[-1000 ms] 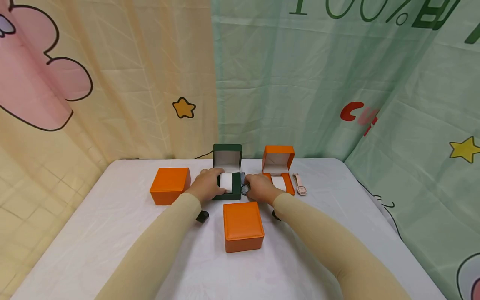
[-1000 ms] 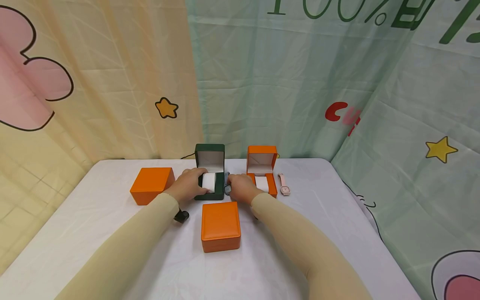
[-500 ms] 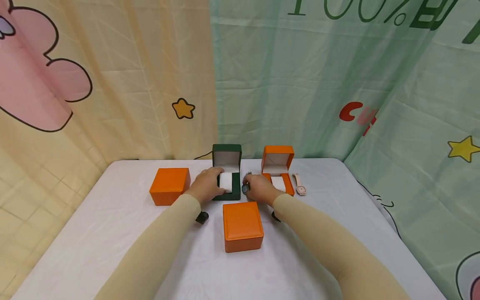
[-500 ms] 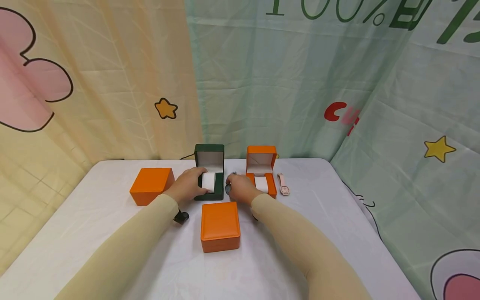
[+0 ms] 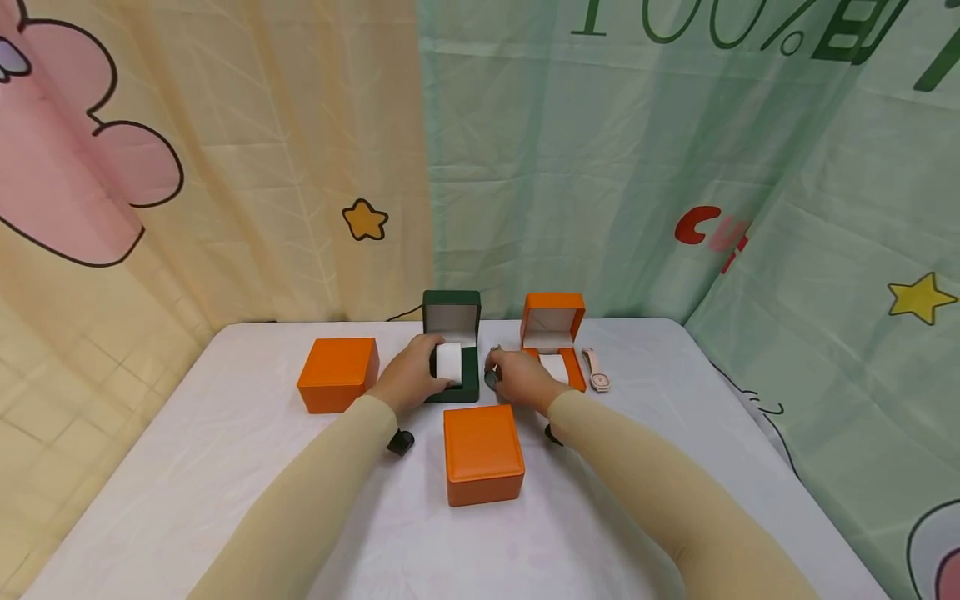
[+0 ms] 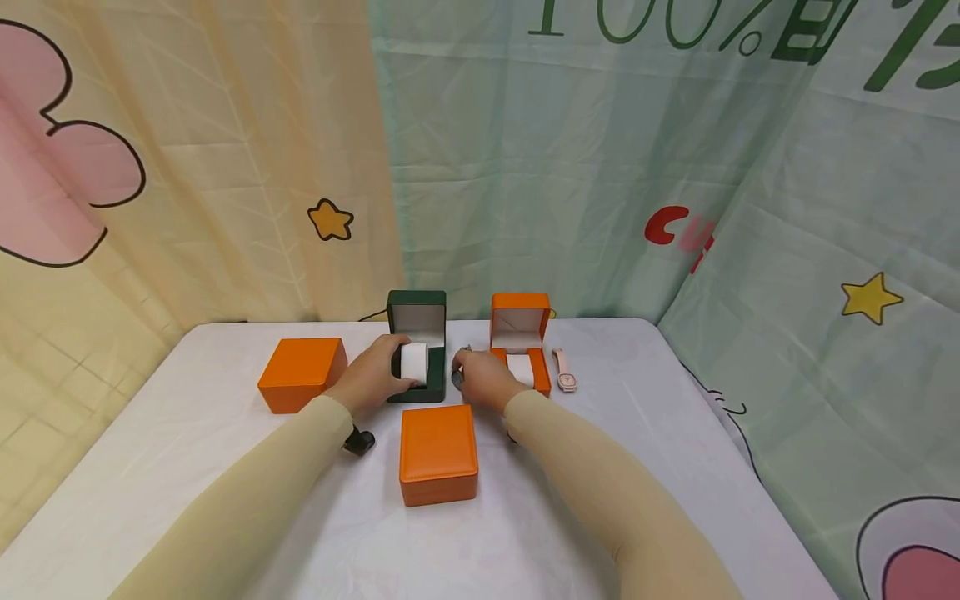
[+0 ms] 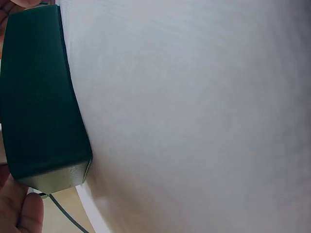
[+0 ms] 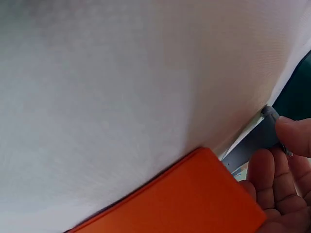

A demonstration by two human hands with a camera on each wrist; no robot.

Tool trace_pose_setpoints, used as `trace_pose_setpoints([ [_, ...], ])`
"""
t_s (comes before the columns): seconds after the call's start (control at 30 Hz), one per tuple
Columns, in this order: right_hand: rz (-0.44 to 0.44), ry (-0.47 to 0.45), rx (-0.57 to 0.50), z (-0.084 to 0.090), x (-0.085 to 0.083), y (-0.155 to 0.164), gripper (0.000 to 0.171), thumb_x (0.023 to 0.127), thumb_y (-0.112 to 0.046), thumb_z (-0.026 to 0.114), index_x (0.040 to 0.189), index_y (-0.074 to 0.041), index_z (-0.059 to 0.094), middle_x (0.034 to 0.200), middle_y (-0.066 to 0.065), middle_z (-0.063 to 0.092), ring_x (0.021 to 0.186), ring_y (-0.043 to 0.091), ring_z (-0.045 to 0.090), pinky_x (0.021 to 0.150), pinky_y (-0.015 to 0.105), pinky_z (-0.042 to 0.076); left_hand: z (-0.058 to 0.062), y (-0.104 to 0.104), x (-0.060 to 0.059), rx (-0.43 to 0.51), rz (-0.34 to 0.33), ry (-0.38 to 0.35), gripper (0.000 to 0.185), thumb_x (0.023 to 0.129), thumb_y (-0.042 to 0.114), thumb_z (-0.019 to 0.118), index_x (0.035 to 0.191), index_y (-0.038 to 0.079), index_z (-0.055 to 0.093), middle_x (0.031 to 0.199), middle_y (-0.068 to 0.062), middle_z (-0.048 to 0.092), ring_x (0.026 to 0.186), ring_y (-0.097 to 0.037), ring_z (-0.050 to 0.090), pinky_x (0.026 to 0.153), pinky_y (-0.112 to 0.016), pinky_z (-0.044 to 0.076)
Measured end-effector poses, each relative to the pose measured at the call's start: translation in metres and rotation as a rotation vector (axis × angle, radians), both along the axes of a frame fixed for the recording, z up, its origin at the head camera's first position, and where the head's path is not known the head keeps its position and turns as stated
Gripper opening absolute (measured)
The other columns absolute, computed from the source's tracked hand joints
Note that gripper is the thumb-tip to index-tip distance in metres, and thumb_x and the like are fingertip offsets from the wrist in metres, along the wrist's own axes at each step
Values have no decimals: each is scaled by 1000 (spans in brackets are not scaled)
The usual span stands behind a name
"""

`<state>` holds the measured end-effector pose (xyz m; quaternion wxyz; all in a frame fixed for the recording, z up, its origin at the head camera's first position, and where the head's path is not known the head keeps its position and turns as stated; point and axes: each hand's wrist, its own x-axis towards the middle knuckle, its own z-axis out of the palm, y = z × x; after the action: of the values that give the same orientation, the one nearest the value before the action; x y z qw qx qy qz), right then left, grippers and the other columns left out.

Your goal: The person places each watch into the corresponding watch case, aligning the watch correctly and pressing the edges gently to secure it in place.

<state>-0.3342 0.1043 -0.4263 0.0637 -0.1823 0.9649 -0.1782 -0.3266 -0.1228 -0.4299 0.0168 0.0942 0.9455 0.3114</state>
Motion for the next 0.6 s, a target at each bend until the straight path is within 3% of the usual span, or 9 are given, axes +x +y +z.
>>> trace_pose_setpoints([
  [0.13,31,10,70,0,-1,-3,38,96,-5,73,134,-12,69,124,8,74,108,24,68,108,43,56,0,0,0,-3,-1,5,75,89,28,87,151,11,47,156,-12,48,126,-32,57,118,-51,47],
  [0.27,47,11,98,1,0,-5,41,97,-5,71,138,-11,69,137,9,71,128,28,65,116,46,50,-1,-1,0,8,1,0,75,89,26,87,151,10,47,156,-12,48,126,-32,57,118,-52,46],
  [0.6,-29,3,-169,18,10,6,36,99,-12,73,134,-16,66,117,7,73,102,23,66,102,44,59,-1,-3,4,54,14,48,80,91,30,85,154,10,41,157,-15,43,129,-32,56,120,-51,44],
])
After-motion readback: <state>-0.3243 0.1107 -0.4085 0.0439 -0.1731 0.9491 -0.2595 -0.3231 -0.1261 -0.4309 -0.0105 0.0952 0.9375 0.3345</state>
